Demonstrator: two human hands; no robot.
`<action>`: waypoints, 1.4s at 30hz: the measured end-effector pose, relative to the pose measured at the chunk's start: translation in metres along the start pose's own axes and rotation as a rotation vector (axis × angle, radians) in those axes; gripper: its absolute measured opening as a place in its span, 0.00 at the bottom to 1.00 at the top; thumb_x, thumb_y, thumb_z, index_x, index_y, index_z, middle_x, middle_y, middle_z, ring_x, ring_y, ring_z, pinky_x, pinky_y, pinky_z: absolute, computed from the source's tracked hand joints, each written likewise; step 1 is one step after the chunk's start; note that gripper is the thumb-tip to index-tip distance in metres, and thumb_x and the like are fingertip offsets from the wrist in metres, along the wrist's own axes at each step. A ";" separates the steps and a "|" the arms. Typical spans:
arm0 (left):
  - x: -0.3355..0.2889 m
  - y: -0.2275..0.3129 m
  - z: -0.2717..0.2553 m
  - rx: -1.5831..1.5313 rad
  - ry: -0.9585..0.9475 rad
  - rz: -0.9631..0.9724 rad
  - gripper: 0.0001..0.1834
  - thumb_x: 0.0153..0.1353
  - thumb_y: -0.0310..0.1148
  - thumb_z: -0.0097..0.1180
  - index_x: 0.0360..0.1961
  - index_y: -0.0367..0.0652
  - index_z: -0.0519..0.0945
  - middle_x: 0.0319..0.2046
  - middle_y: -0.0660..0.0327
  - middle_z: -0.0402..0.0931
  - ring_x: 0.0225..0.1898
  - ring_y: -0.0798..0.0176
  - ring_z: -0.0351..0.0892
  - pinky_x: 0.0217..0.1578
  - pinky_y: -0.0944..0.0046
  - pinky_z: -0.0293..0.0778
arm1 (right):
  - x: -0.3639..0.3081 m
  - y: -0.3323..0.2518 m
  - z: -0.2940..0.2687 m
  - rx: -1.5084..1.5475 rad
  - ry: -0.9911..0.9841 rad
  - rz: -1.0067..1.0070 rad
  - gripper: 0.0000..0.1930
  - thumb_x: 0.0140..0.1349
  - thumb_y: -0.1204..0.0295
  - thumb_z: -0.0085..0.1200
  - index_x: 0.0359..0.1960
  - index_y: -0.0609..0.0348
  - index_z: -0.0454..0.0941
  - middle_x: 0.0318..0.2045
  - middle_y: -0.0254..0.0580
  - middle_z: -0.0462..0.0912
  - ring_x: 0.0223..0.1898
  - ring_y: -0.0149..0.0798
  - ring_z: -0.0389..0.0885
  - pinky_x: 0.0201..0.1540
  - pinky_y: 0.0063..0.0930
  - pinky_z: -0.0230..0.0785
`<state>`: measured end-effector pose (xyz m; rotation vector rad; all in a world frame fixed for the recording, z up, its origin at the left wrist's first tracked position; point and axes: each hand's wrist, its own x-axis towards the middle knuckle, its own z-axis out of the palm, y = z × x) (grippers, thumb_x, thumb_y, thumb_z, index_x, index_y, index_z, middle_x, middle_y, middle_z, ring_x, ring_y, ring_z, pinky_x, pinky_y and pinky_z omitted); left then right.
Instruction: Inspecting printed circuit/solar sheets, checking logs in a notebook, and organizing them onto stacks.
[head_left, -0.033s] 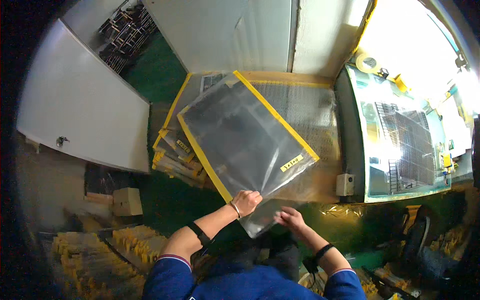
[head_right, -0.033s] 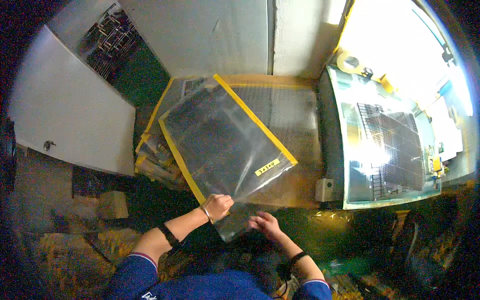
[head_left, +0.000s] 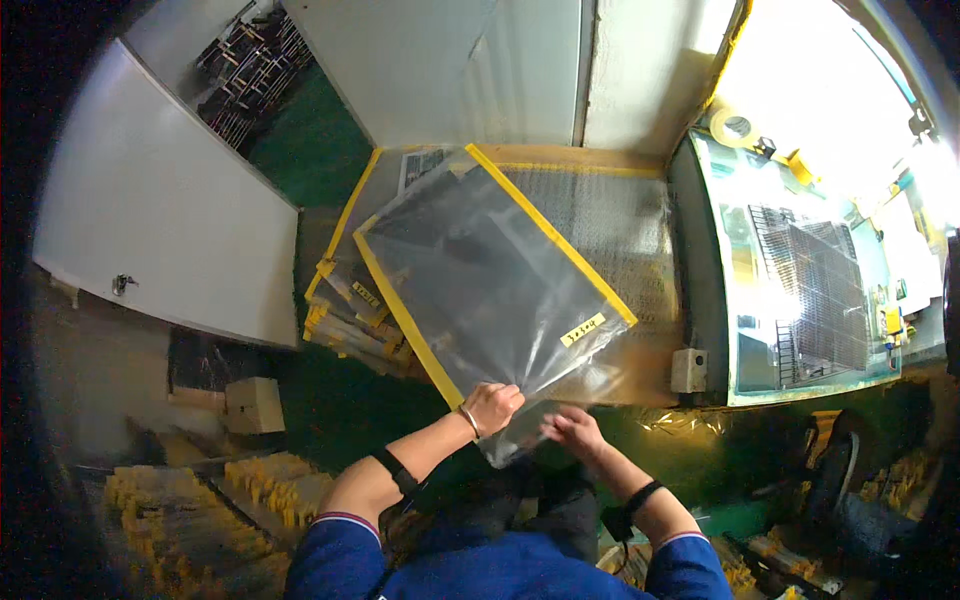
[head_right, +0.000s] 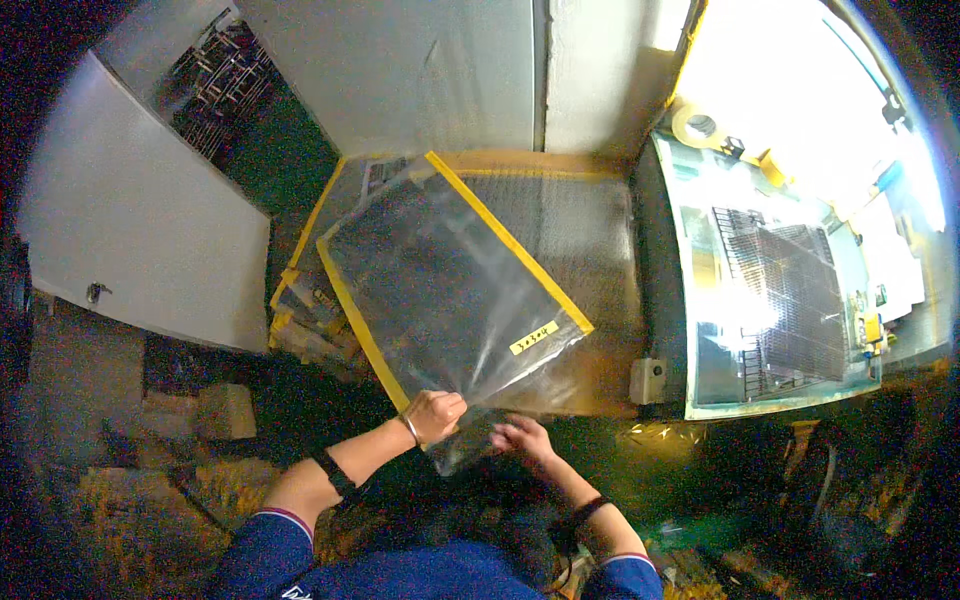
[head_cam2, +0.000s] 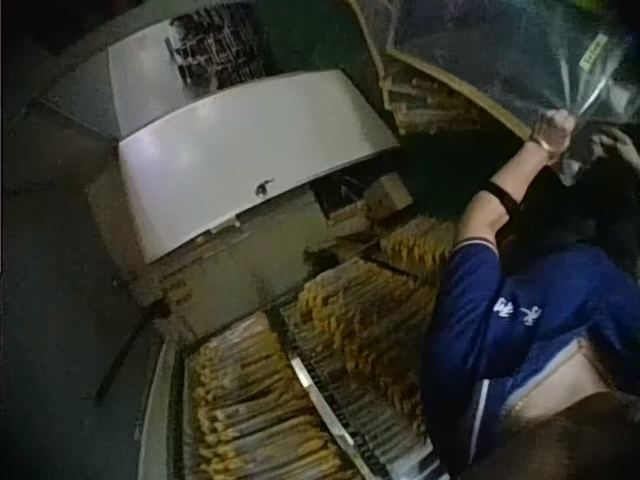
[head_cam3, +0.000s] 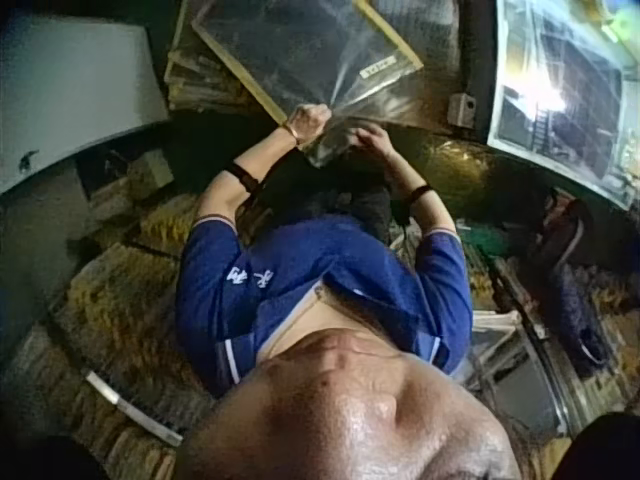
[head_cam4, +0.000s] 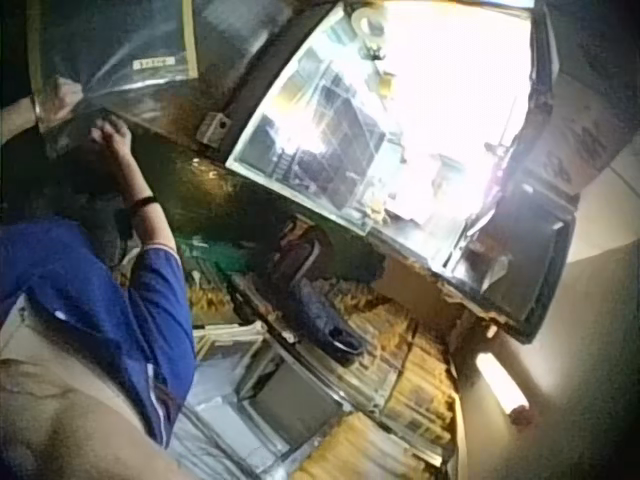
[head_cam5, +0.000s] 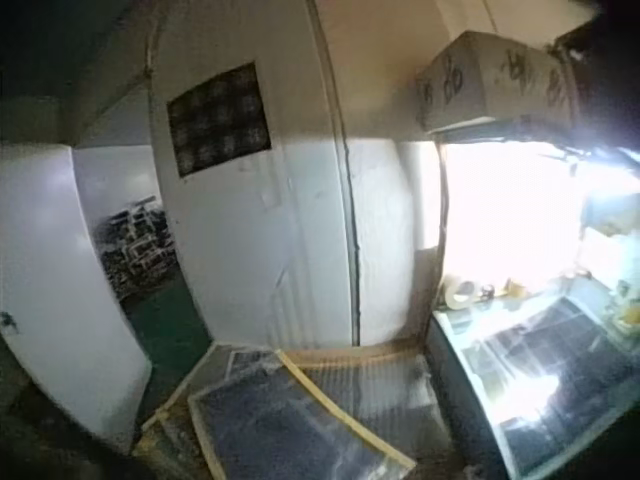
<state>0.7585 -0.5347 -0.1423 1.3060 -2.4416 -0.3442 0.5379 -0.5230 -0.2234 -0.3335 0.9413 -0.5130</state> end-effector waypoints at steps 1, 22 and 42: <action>0.009 0.005 -0.003 -0.040 0.014 0.031 0.03 0.42 0.26 0.48 0.17 0.43 0.67 0.17 0.60 0.66 0.20 0.56 0.71 0.20 0.60 0.69 | 0.018 -0.006 0.002 0.036 -0.013 -0.019 0.19 0.55 0.76 0.46 0.48 0.69 0.61 0.42 0.49 0.71 0.42 0.43 0.73 0.44 0.30 0.68; -0.107 -0.039 0.072 -1.675 -0.100 -1.525 0.11 0.51 0.34 0.57 0.34 0.44 0.72 0.28 0.63 0.73 0.27 0.68 0.73 0.23 0.70 0.70 | 0.028 0.003 -0.031 0.002 -0.103 0.507 0.21 0.55 0.60 0.48 0.46 0.60 0.62 0.45 0.55 0.67 0.52 0.44 0.62 0.51 0.39 0.60; -0.022 -0.018 -0.079 -1.591 0.102 -1.101 0.13 0.52 0.38 0.55 0.19 0.41 0.72 0.12 0.65 0.66 0.12 0.74 0.62 0.12 0.75 0.56 | 0.096 -0.094 0.079 0.478 -0.082 0.158 0.27 0.55 0.55 0.47 0.51 0.59 0.59 0.43 0.49 0.69 0.47 0.48 0.68 0.44 0.40 0.68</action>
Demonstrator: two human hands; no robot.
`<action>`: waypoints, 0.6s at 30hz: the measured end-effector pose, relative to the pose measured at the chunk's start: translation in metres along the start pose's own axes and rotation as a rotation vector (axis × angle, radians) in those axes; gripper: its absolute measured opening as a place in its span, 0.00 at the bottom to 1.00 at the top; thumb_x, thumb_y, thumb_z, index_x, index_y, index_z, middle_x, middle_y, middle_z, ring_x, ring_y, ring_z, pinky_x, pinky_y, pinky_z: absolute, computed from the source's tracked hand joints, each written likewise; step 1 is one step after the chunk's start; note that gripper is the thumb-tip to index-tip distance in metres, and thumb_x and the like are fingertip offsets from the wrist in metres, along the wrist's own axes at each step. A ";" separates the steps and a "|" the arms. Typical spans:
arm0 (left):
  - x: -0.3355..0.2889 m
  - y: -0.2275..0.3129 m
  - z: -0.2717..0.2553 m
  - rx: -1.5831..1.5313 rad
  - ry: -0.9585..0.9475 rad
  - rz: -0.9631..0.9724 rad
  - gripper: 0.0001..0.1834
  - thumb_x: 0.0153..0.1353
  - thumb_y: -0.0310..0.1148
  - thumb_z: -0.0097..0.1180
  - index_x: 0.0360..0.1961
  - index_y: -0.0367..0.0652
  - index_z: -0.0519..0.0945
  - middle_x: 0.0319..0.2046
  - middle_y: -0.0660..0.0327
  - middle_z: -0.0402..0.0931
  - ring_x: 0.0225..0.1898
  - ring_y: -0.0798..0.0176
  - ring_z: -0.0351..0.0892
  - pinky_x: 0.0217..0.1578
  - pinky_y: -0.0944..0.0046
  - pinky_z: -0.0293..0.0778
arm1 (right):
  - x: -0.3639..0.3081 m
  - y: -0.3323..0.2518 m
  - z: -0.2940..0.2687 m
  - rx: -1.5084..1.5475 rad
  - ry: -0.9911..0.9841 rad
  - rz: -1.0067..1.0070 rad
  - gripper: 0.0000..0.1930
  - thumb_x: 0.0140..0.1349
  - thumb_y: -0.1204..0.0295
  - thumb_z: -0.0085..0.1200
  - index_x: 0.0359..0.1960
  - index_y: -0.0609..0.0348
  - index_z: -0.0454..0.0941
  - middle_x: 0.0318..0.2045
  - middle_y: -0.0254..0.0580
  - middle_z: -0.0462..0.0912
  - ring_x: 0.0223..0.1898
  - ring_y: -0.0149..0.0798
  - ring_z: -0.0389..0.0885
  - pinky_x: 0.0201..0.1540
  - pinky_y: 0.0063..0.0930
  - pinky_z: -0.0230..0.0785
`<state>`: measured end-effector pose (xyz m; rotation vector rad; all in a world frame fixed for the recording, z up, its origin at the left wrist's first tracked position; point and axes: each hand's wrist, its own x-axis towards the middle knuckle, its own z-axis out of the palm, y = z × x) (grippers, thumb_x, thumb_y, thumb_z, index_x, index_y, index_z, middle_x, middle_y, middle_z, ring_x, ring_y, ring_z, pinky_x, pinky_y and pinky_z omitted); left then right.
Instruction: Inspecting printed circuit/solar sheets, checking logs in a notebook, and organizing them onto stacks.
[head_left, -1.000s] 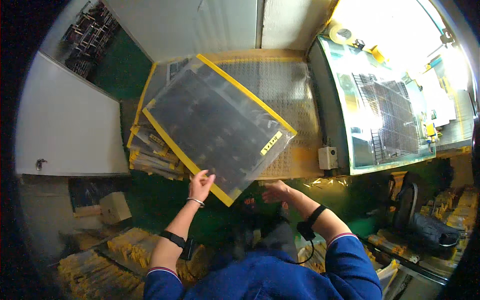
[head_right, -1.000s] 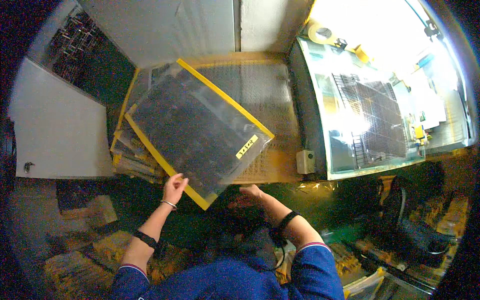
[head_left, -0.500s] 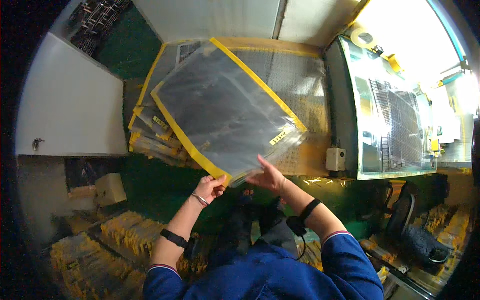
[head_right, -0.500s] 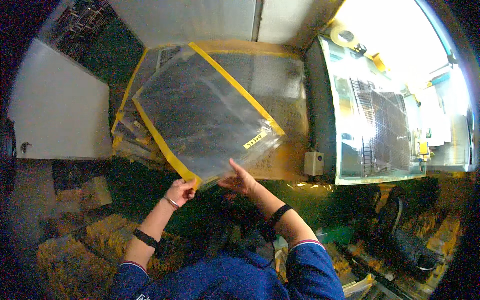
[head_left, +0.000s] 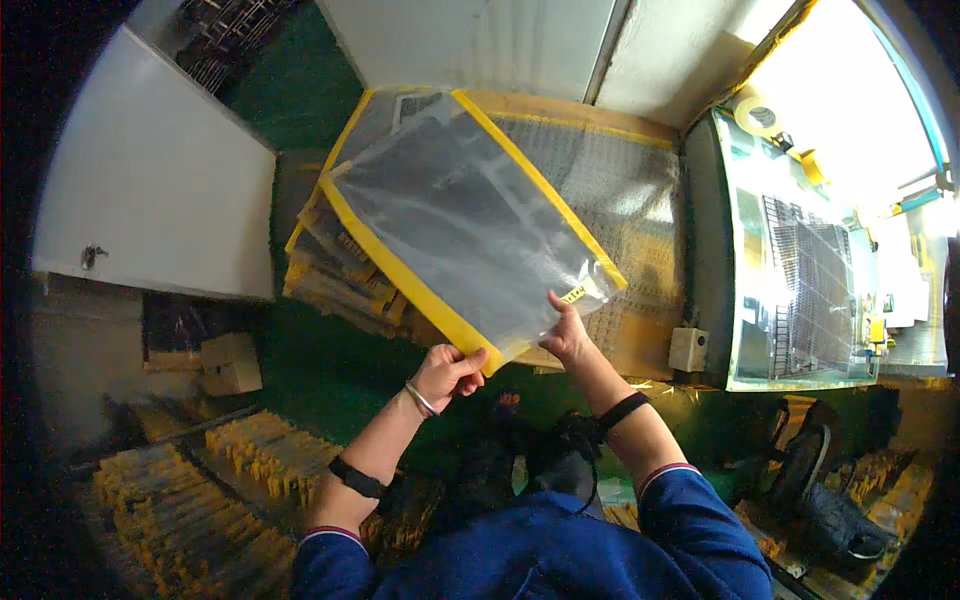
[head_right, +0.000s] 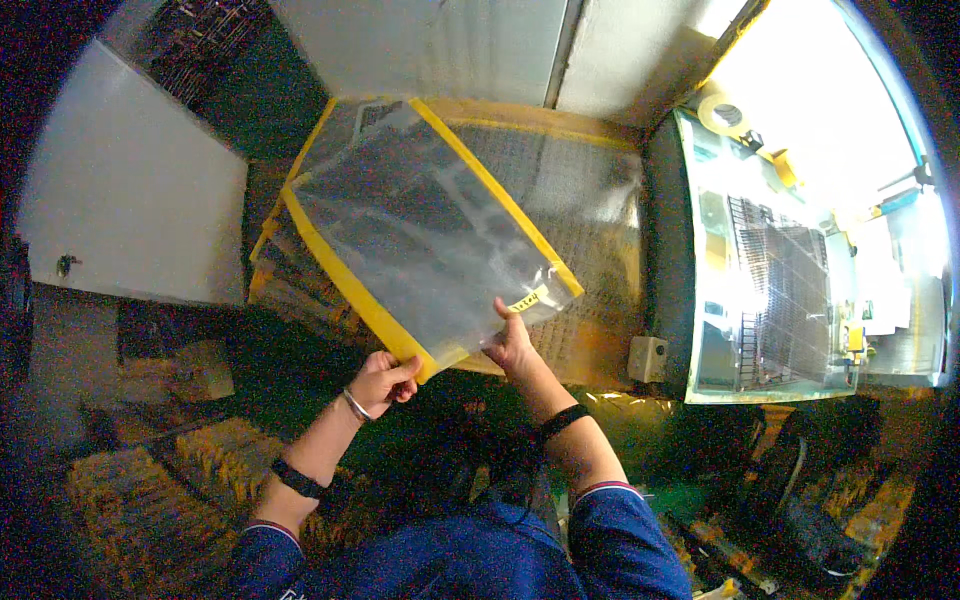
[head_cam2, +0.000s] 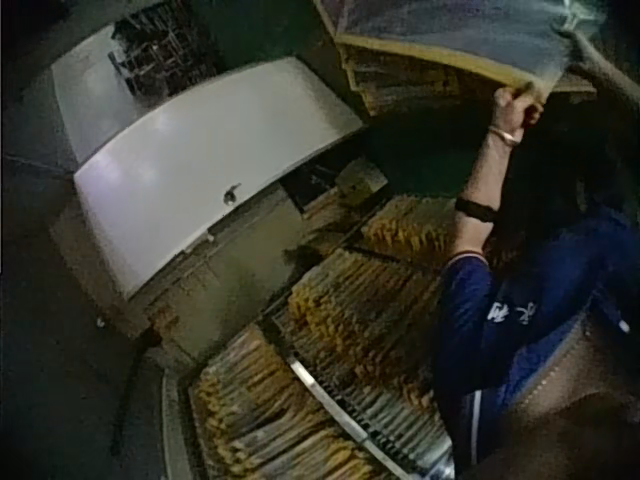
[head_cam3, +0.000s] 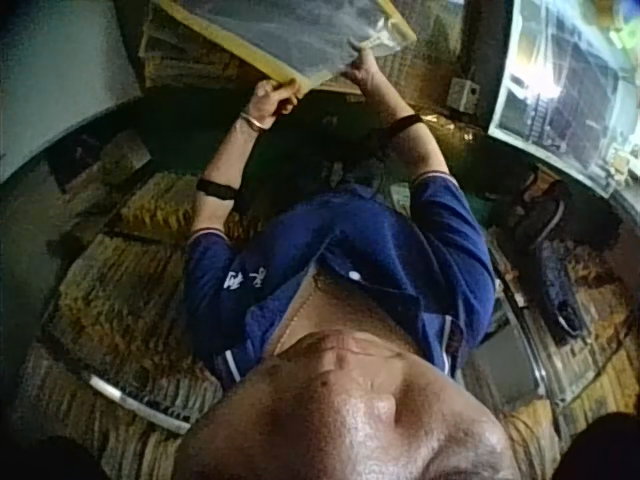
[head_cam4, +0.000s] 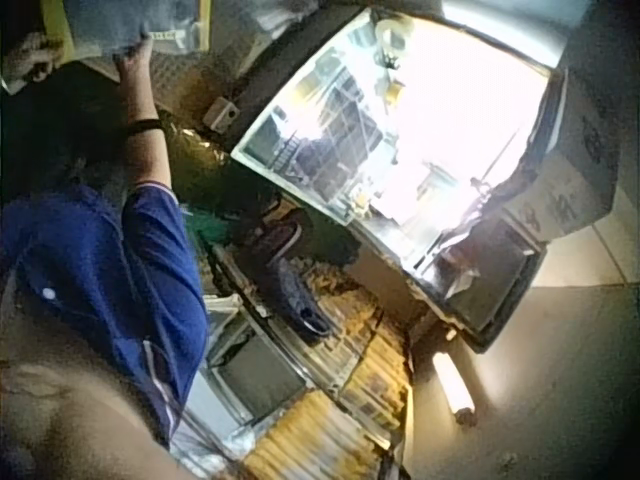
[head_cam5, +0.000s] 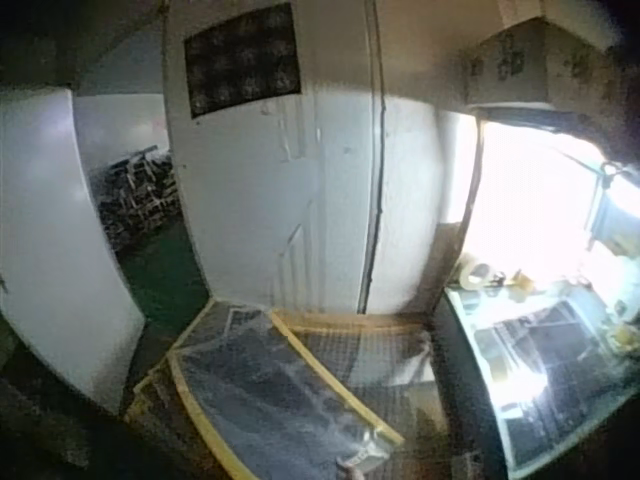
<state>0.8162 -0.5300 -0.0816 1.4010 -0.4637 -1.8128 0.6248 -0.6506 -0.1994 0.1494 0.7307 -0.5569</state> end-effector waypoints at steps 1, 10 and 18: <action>0.006 -0.001 -0.002 -0.030 -0.006 0.015 0.10 0.53 0.37 0.54 0.23 0.43 0.72 0.11 0.67 0.65 0.12 0.75 0.61 0.12 0.77 0.54 | 0.012 -0.006 -0.013 0.001 -0.001 -0.022 0.27 0.55 0.55 0.47 0.51 0.59 0.59 0.43 0.49 0.69 0.47 0.48 0.68 0.44 0.40 0.68; 0.001 0.040 0.008 -0.087 0.063 0.235 0.11 0.51 0.38 0.57 0.19 0.44 0.72 0.12 0.66 0.69 0.11 0.75 0.65 0.12 0.76 0.59 | 0.010 -0.029 0.064 -0.431 0.120 -0.144 0.10 0.57 0.77 0.43 0.41 0.61 0.63 0.33 0.41 0.72 0.34 0.38 0.74 0.34 0.31 0.73; -0.011 0.023 -0.049 -0.821 -0.110 0.254 0.21 0.50 0.54 0.50 0.32 0.47 0.73 0.27 0.65 0.73 0.27 0.68 0.73 0.23 0.67 0.69 | -0.133 -0.051 0.219 -1.067 -0.110 -0.563 0.12 0.52 0.79 0.47 0.39 0.61 0.72 0.26 0.35 0.76 0.23 0.30 0.74 0.21 0.25 0.71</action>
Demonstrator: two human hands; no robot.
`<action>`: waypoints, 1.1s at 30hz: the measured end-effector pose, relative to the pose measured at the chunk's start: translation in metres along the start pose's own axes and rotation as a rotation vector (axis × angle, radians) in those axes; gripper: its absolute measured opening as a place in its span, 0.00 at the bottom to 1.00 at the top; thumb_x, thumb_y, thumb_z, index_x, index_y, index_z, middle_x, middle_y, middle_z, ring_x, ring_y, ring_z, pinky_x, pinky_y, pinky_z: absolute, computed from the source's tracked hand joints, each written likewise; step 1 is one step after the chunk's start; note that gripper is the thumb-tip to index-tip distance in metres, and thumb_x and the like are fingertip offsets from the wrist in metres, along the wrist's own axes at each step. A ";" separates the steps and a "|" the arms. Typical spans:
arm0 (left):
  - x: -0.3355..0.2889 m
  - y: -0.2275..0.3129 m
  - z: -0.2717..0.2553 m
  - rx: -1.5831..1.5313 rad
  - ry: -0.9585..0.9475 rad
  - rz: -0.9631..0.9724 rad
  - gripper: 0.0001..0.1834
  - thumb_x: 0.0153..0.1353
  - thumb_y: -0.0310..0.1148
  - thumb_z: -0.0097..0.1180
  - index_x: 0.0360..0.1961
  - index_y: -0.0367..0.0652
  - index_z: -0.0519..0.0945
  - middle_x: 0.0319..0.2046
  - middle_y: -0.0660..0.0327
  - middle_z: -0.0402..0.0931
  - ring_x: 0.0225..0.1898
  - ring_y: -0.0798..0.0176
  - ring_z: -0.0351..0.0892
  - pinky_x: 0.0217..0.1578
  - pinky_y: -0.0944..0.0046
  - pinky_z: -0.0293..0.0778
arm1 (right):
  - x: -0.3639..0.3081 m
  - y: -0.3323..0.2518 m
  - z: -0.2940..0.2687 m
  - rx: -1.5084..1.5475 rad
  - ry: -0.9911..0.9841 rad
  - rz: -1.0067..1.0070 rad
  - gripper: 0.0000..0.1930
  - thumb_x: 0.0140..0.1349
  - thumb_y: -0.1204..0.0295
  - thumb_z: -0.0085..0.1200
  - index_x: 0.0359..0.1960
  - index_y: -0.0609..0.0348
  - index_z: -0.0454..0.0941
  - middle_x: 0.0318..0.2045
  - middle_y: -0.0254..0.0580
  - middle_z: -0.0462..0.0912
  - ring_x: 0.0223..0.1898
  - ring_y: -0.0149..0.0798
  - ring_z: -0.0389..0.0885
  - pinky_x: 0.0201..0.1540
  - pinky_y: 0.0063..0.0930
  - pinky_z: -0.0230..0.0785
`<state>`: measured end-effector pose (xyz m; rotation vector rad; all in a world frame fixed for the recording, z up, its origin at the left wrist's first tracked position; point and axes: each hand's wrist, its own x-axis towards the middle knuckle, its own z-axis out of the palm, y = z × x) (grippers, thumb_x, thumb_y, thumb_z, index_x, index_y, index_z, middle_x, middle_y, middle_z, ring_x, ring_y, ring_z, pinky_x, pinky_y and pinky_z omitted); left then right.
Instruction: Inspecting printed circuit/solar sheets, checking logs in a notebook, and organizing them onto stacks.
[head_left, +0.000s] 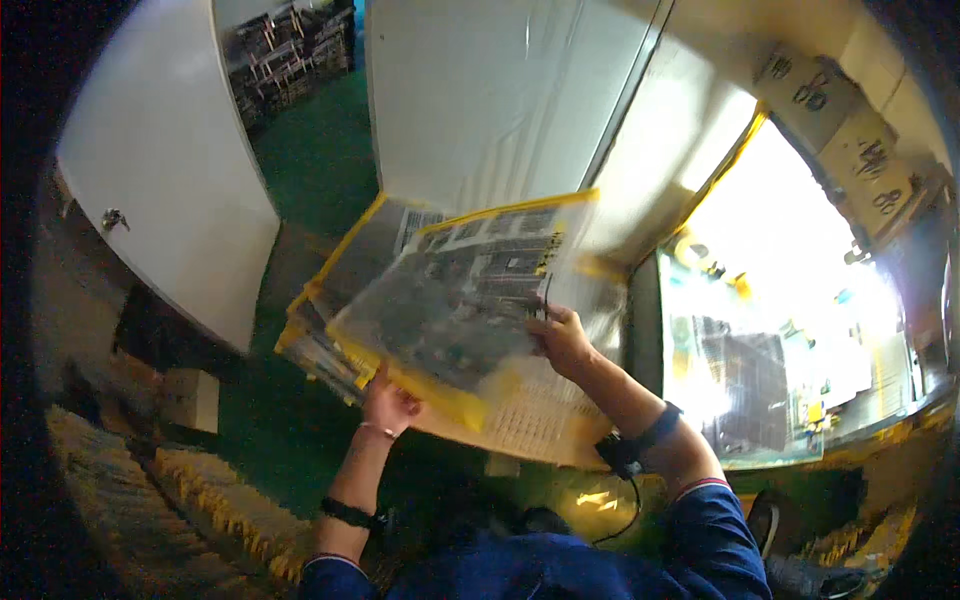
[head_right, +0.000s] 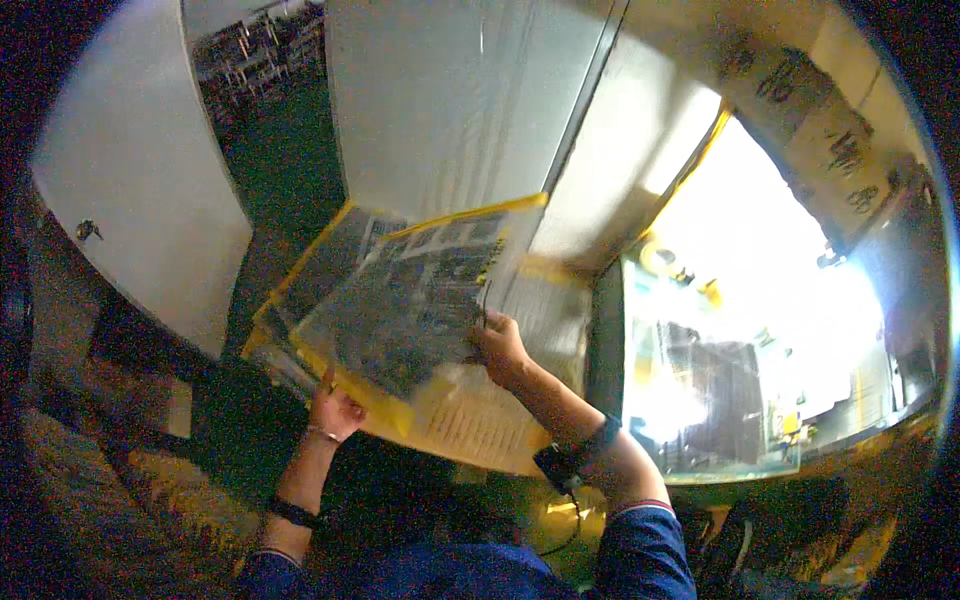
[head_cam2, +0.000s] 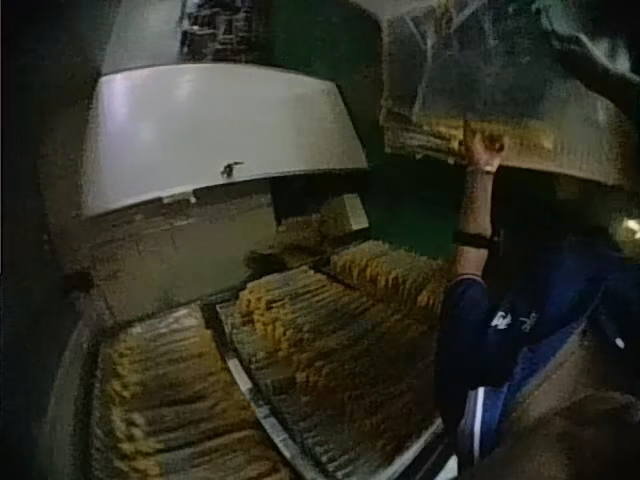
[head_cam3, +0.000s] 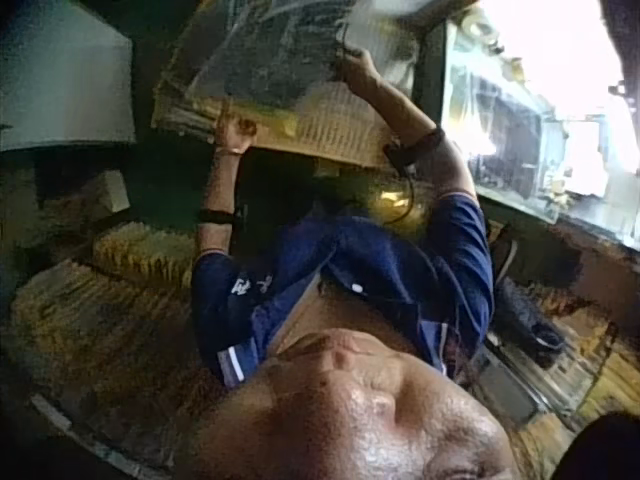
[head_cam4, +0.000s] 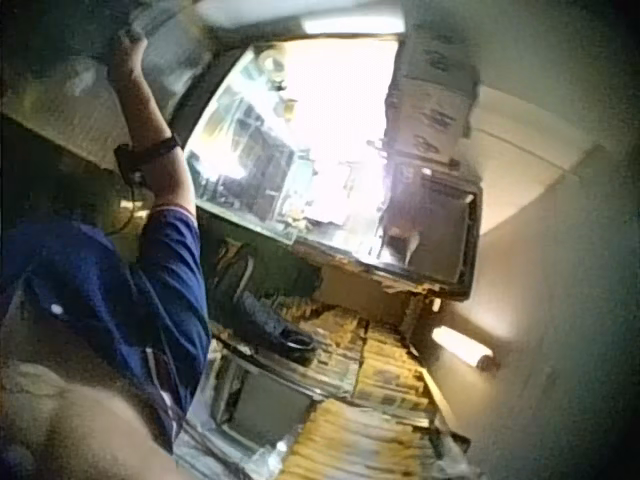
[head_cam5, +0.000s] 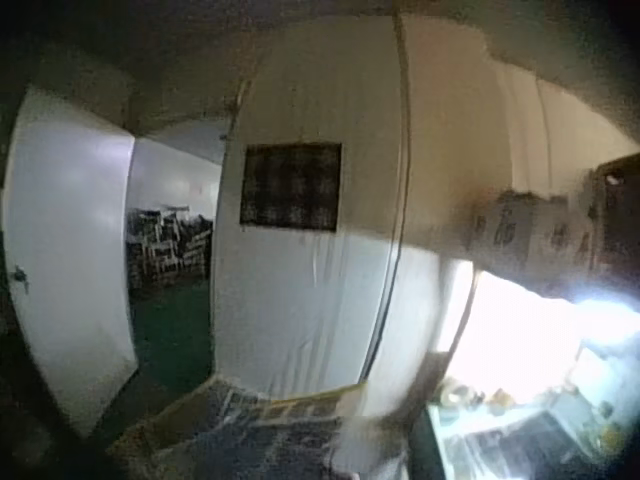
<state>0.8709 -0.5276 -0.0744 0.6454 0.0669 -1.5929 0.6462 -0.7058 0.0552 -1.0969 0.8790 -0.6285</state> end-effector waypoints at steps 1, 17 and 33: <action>0.000 -0.010 -0.047 -0.023 0.103 0.194 0.17 0.51 0.51 0.51 0.28 0.47 0.73 0.23 0.66 0.71 0.24 0.70 0.70 0.21 0.68 0.66 | -0.011 -0.018 0.000 -0.017 -0.039 -0.032 0.12 0.52 0.79 0.47 0.39 0.61 0.72 0.26 0.35 0.76 0.23 0.30 0.74 0.21 0.25 0.71; -0.218 -0.083 0.167 0.984 0.707 1.449 0.15 0.55 0.41 0.52 0.32 0.38 0.77 0.26 0.66 0.73 0.29 0.74 0.68 0.31 0.69 0.65 | -0.174 -0.157 -0.079 -1.265 -1.083 -0.826 0.12 0.55 0.79 0.43 0.42 0.65 0.69 0.27 0.42 0.78 0.30 0.34 0.77 0.35 0.29 0.70; -0.336 -0.229 0.234 0.458 0.760 2.069 0.09 0.54 0.32 0.54 0.20 0.41 0.72 0.17 0.72 0.65 0.21 0.79 0.59 0.22 0.76 0.57 | -0.304 -0.190 0.010 -0.937 -1.000 -1.431 0.25 0.52 0.64 0.53 0.51 0.60 0.62 0.45 0.49 0.72 0.44 0.46 0.72 0.46 0.32 0.65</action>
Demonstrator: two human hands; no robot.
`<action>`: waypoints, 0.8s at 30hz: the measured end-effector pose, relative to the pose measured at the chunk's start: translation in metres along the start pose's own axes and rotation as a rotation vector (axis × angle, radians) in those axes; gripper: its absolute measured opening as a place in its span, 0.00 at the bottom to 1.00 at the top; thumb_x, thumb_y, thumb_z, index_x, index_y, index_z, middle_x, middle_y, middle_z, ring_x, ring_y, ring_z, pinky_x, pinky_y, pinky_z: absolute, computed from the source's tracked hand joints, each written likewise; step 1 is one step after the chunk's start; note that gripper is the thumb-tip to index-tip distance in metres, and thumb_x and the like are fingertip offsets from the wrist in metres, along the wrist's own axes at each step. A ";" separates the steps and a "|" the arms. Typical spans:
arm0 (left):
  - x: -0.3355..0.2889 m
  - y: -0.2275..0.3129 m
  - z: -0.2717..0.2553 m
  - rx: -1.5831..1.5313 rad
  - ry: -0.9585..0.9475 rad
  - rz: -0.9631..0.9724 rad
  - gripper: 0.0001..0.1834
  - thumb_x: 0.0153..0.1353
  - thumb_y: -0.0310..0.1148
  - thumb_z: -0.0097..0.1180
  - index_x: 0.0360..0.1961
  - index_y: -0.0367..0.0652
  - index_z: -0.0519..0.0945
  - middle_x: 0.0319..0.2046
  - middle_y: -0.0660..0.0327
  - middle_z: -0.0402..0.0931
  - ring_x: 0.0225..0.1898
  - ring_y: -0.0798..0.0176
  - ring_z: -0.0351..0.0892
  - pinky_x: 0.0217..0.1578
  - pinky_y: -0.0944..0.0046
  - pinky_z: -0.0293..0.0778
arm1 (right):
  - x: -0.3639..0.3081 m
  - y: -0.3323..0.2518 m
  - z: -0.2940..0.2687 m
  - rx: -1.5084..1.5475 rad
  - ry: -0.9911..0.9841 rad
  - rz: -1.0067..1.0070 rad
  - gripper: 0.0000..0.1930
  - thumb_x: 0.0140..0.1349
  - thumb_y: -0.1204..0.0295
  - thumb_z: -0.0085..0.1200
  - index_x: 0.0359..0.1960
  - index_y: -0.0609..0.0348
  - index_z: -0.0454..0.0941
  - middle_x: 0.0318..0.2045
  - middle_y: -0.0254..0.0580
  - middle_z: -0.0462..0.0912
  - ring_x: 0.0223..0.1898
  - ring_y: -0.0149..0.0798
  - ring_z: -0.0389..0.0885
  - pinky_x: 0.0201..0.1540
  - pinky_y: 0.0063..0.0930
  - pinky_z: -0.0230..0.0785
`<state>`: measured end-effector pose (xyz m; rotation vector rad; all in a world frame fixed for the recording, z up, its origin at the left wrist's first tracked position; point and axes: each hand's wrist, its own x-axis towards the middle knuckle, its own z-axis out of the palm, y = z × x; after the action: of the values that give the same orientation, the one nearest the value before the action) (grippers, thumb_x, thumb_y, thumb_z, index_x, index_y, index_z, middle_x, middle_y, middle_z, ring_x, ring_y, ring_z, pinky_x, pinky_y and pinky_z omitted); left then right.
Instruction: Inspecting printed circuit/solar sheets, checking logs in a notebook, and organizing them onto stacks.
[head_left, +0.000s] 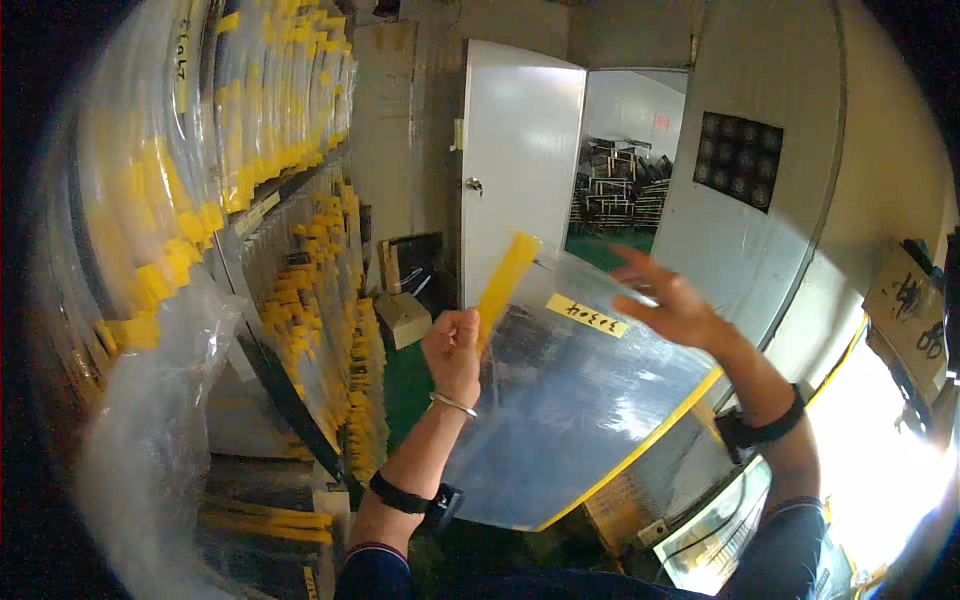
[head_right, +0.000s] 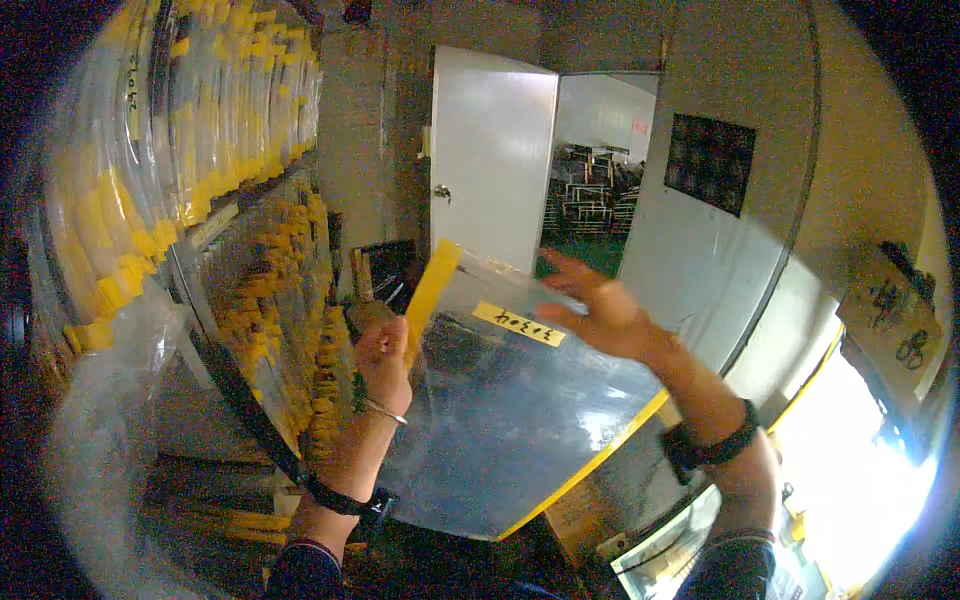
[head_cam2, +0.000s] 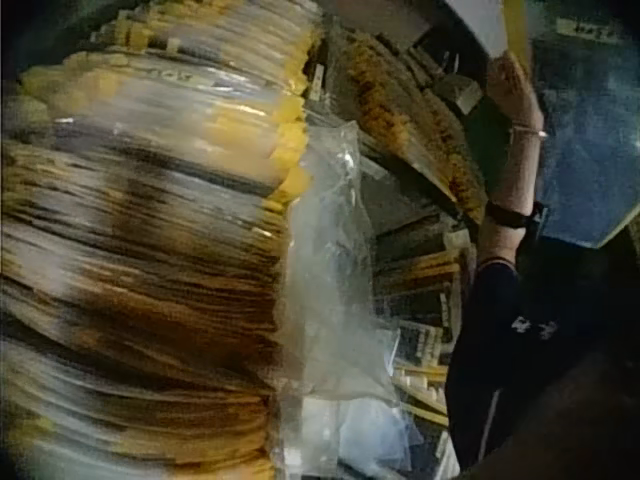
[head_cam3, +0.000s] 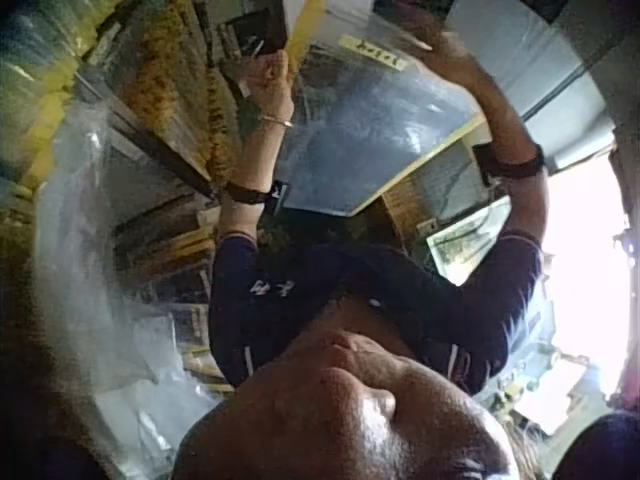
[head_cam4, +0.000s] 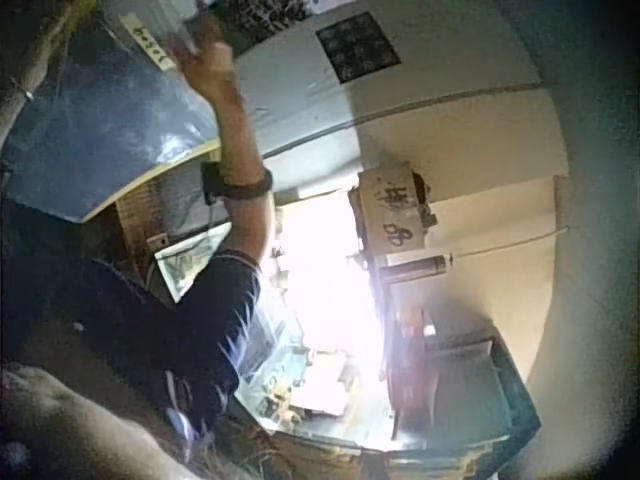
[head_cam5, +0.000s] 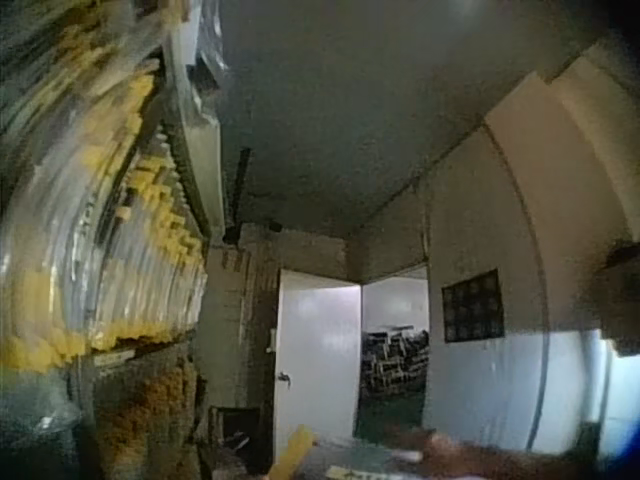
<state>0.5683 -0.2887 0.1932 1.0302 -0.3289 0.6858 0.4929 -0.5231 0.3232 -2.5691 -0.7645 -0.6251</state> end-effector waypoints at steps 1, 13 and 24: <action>-0.003 0.002 0.003 0.000 -0.011 0.001 0.09 0.54 0.32 0.54 0.20 0.41 0.72 0.17 0.72 0.65 0.21 0.79 0.59 0.22 0.76 0.57 | 0.002 -0.004 0.014 -0.178 0.059 -0.209 0.28 0.53 0.62 0.53 0.53 0.59 0.59 0.49 0.50 0.68 0.48 0.47 0.70 0.47 0.34 0.66; -0.047 0.063 -0.002 0.371 -0.052 0.119 0.12 0.56 0.35 0.50 0.22 0.37 0.73 0.16 0.72 0.63 0.20 0.80 0.58 0.18 0.76 0.55 | -0.021 0.081 0.024 0.075 -0.534 0.133 0.42 0.40 0.63 0.64 0.56 0.65 0.54 0.53 0.50 0.63 0.53 0.41 0.63 0.55 0.32 0.55; -0.065 0.055 0.013 0.124 0.091 0.131 0.09 0.54 0.31 0.52 0.22 0.37 0.72 0.16 0.70 0.65 0.20 0.79 0.60 0.20 0.76 0.58 | -0.035 0.181 0.069 0.211 -0.562 0.057 0.39 0.27 0.72 0.68 0.49 0.58 0.67 0.49 0.45 0.67 0.52 0.43 0.63 0.55 0.34 0.53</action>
<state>0.4841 -0.3053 0.2006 1.0982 -0.2786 0.8773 0.5934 -0.6451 0.2059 -2.5676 -0.8655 0.2067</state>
